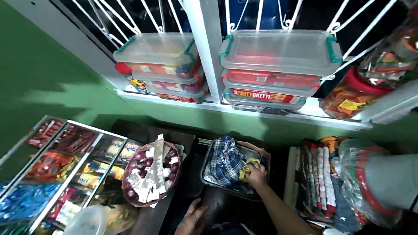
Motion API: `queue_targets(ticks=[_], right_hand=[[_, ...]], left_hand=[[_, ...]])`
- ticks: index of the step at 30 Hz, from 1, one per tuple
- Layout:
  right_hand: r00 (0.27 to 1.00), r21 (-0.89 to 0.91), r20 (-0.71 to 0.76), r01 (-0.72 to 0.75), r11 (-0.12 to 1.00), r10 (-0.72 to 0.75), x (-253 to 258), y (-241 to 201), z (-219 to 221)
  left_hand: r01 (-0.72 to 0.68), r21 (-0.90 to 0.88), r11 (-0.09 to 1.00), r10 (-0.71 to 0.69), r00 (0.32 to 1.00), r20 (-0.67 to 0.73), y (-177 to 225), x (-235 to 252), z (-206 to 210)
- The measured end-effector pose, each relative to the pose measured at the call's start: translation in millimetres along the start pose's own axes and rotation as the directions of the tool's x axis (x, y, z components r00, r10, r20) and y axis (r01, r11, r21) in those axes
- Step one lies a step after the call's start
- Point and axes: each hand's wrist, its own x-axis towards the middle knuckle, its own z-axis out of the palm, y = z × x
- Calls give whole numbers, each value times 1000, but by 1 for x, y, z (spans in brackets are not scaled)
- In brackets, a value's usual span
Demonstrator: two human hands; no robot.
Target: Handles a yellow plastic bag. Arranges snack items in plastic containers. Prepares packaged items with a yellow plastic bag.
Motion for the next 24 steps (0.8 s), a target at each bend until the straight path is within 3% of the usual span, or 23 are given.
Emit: queue_targets(ticks=[2,4,8,10,11,14,17,19,22,24], right_hand=[[998,110,-37,63,992,-59,-3,7,-14],[992,171,24,118,978,-123,-6,10,-32],[974,41,193,113,993,-119,-13,5,-67],[991,77,108,67,995,-75,-20,-11,-99],[998,201,7,62,978,-64,-24,-21,-120],[931,609,-366,224,761,18,-29,-49,-197],[769,706,-618,454,543,161,-12,-64,-278],[738,765,-619,488,419,270,4,-70,-330],[825,901,-434,385,201,363,25,-74,-386],[867,943,-331,294,154,372,32,-79,-406]], left_hand=[[-17,0,1000,17,1000,4,-1,3,0],[-38,-5,999,38,999,1,-1,6,1],[-78,-8,997,78,997,-5,1,9,0],[-86,-12,996,86,996,-22,3,9,-4],[-89,-12,996,89,995,-36,3,8,-6],[-67,5,998,67,995,-72,1,2,-13],[-52,26,998,54,993,-104,-9,-3,-18],[-60,22,998,62,989,-135,-18,-7,-17],[-45,29,999,48,990,-134,-24,-16,-18],[-14,18,1000,16,993,-117,-26,-22,-19]])
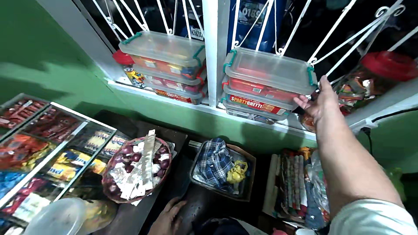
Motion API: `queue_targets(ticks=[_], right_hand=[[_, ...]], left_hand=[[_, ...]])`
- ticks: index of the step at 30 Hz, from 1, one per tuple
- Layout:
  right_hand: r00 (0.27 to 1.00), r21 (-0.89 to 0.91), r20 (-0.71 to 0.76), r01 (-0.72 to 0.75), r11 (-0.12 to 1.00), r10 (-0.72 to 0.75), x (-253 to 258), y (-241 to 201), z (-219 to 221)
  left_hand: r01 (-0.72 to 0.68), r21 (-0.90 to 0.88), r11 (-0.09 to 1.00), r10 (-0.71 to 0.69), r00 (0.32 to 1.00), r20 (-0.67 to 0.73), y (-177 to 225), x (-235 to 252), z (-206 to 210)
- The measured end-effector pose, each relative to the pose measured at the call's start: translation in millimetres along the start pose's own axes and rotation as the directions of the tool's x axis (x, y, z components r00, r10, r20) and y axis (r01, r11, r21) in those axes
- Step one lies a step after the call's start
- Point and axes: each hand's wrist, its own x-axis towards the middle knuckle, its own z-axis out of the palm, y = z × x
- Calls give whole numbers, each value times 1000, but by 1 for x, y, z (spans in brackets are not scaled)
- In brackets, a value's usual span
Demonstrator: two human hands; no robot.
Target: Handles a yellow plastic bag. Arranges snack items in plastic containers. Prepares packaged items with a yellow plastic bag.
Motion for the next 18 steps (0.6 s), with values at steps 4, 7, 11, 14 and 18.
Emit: queue_targets(ticks=[4,7,11,14,18], right_hand=[[999,-13,-16,-46,999,46,18,-7,11],[998,45,-38,58,997,-57,12,-7,25],[945,93,44,318,943,-323,-26,-26,52],[908,135,86,396,908,-409,-53,-46,53],[897,280,95,392,876,-432,-96,-56,38]], left_hand=[[31,-4,1000,-31,999,33,-6,-7,0],[42,-2,999,-42,998,57,-6,-8,-1],[10,7,1000,-10,998,59,-5,-4,-2],[-5,1,1000,5,998,62,2,-2,-4],[-60,0,998,60,998,14,3,1,-4]])
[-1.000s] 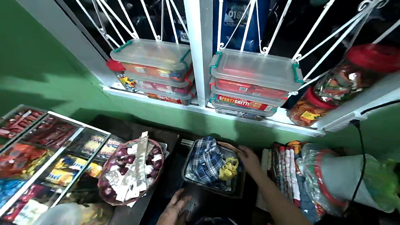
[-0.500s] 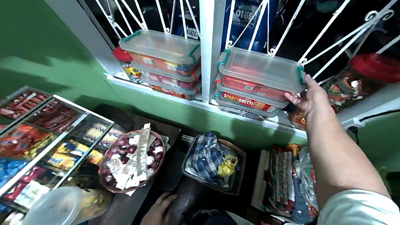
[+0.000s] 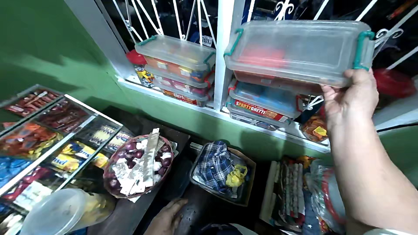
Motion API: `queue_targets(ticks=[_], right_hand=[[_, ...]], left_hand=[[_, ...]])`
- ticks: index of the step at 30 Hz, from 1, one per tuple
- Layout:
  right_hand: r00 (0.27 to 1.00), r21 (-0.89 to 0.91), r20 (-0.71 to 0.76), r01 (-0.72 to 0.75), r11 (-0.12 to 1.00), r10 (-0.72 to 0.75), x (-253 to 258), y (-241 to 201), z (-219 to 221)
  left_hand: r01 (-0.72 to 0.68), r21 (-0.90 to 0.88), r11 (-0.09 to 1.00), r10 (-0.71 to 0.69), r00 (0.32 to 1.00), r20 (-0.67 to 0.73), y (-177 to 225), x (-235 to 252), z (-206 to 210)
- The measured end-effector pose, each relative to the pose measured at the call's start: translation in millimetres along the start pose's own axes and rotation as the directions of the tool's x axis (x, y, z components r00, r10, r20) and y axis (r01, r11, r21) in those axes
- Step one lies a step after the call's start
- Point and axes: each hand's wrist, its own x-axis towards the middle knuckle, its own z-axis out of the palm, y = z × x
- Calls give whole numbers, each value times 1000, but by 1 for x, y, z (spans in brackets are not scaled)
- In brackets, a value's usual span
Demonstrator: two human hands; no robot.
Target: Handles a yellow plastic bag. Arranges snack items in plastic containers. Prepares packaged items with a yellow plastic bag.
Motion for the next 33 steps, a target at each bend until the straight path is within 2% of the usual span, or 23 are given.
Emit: queue_targets(ticks=[3,6,8,10,12,13,14,17,19,21,23,25,28,30,33], right_hand=[[998,108,-1,-55,993,56,-42,-10,-9],[985,153,18,-173,973,172,-104,-13,-19],[962,125,102,-264,956,252,-154,-6,-31],[919,32,212,-345,938,331,-207,15,-47],[848,-13,272,-470,883,456,-261,42,-60],[798,-38,285,-544,838,531,-288,55,-63],[744,-57,289,-615,787,603,-314,67,-64],[592,-117,303,-754,646,747,-384,99,-61],[503,-151,317,-810,567,804,-420,115,-55],[424,-241,354,-820,519,834,-450,128,-49],[365,-354,369,-795,493,855,-480,137,-45],[325,-445,373,-759,475,869,-511,147,-40],[250,-579,386,-683,445,888,-556,164,-37],[214,-670,382,-606,429,899,-585,174,-35],[164,-796,433,-392,461,887,-618,183,-29]], left_hand=[[-85,-60,995,79,992,-99,-5,-2,-4],[-200,-346,917,76,937,-342,-4,-11,-16],[-303,-594,745,-15,883,-470,3,-26,-32],[-409,-774,484,-100,852,-513,1,-47,-51],[-494,-834,245,-202,815,-543,-5,-77,-64],[-529,-830,178,-268,785,-558,-6,-98,-67],[-547,-819,171,-333,750,-571,-6,-121,-69],[-549,-790,273,-453,651,-609,-28,-182,-64],[-543,-785,299,-495,615,-614,-58,-220,-51],[-507,-804,310,-530,610,-589,-85,-255,-37],[-446,-850,280,-559,644,-522,-111,-289,-16],[-370,-899,233,-638,640,-428,-137,-317,6],[-269,-950,159,-761,580,-292,-163,-357,36],[-303,-948,97,-804,538,-254,-181,-383,58],[-333,-939,85,-865,443,-235,-206,-411,82]])
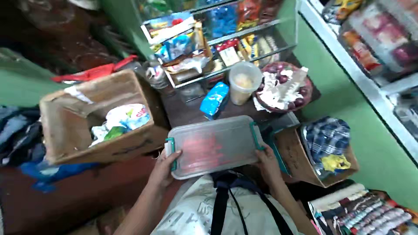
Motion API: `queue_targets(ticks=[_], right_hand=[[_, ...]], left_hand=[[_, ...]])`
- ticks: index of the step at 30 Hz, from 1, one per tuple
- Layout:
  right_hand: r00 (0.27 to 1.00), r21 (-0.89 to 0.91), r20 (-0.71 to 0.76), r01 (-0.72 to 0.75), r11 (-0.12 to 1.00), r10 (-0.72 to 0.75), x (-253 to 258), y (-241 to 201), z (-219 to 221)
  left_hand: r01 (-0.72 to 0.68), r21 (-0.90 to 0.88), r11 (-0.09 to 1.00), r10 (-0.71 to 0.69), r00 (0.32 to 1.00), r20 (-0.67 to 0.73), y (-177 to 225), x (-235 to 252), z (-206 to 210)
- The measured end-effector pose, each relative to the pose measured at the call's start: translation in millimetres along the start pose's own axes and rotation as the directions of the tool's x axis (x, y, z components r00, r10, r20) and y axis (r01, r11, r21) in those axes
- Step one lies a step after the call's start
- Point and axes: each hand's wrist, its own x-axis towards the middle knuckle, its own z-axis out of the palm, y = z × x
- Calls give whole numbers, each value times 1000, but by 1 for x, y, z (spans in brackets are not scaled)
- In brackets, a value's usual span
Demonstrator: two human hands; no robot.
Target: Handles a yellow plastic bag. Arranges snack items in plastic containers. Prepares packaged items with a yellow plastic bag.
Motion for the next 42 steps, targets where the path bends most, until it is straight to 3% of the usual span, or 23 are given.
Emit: queue_targets(ticks=[3,7,16,20,23,25,28,31,33,35,37,42], right_hand=[[998,-275,61,43,961,-27,9,3,23],[994,-494,59,110,862,-93,26,7,41],[994,-683,88,112,722,-71,51,0,41],[984,-762,173,115,637,30,62,-11,45],[952,-897,242,146,418,188,71,-34,53],[948,-952,246,198,232,201,76,-57,66],[924,-911,375,381,156,-69,99,-80,90],[794,-807,537,582,100,-287,135,-101,129],[743,-780,598,626,-4,-300,157,-107,156],[749,-787,609,612,-78,-261,176,-108,174],[771,-800,599,590,-111,-217,187,-105,183],[742,-774,632,621,-124,-226,190,-102,185]], left_hand=[[-26,24,999,28,997,-70,-8,10,-29],[-40,58,998,45,995,-90,-12,28,-43],[-26,-41,999,20,988,-153,-34,46,-39],[-11,-25,1000,5,975,-224,-38,38,-44],[-2,-7,1000,0,957,-289,-42,27,-50],[-3,-16,1000,-2,948,-319,-46,18,-53],[12,-35,999,-24,926,-377,-51,1,-53],[7,-52,999,-29,904,-427,-59,-14,-52],[9,-72,997,-41,885,-464,-65,-25,-53],[24,-72,997,-57,859,-508,-69,-35,-53],[16,-83,996,-59,838,-542,-73,-45,-55],[-4,-122,993,-70,802,-593,-83,-65,-60]])
